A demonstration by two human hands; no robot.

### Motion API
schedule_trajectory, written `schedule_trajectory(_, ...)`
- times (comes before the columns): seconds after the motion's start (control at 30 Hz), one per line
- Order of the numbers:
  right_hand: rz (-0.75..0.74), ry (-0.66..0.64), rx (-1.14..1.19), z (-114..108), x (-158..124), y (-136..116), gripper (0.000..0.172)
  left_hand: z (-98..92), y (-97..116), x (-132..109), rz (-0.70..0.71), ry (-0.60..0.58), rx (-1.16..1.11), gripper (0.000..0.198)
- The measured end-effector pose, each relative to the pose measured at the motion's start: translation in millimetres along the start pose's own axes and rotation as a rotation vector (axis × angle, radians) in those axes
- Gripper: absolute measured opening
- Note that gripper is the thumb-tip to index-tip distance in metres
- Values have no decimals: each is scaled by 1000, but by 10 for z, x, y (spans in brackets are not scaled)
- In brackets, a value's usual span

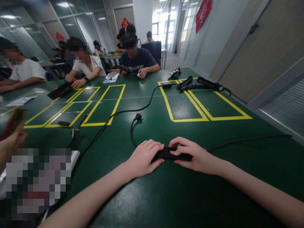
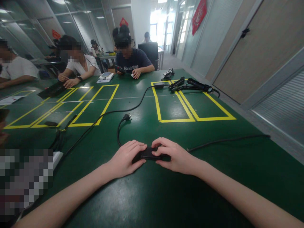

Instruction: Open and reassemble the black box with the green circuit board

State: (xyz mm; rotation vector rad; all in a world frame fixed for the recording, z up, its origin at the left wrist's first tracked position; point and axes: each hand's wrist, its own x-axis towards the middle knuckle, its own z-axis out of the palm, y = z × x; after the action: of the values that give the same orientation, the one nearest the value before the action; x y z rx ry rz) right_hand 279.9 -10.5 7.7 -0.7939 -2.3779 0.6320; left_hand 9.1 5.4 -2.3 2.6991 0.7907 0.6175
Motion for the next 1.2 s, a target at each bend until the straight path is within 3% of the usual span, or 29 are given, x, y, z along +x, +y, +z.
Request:
schedule_trajectory(0.1, -3, -9, -16, 15, 1, -5, 13, 6, 10, 13, 11, -1, 34, 27)
schedule_trajectory(0.3, -50, 9, -140, 127, 12, 38, 42, -18, 46, 41, 28, 0, 88, 32)
schedule_trajectory(0.6, -63, -21, -329, 141, 5, 35, 37, 2, 33, 40, 41, -2, 135, 49)
schedule_trajectory(0.93, -15, -96, -412, 103, -5, -56, 31, -39, 50, 42, 103, 19, 202, 45)
schedule_trajectory(1.2, -77, -64, -553, 126, 43, -83, 29, 21, 54, 44, 112, 81, 160, 45)
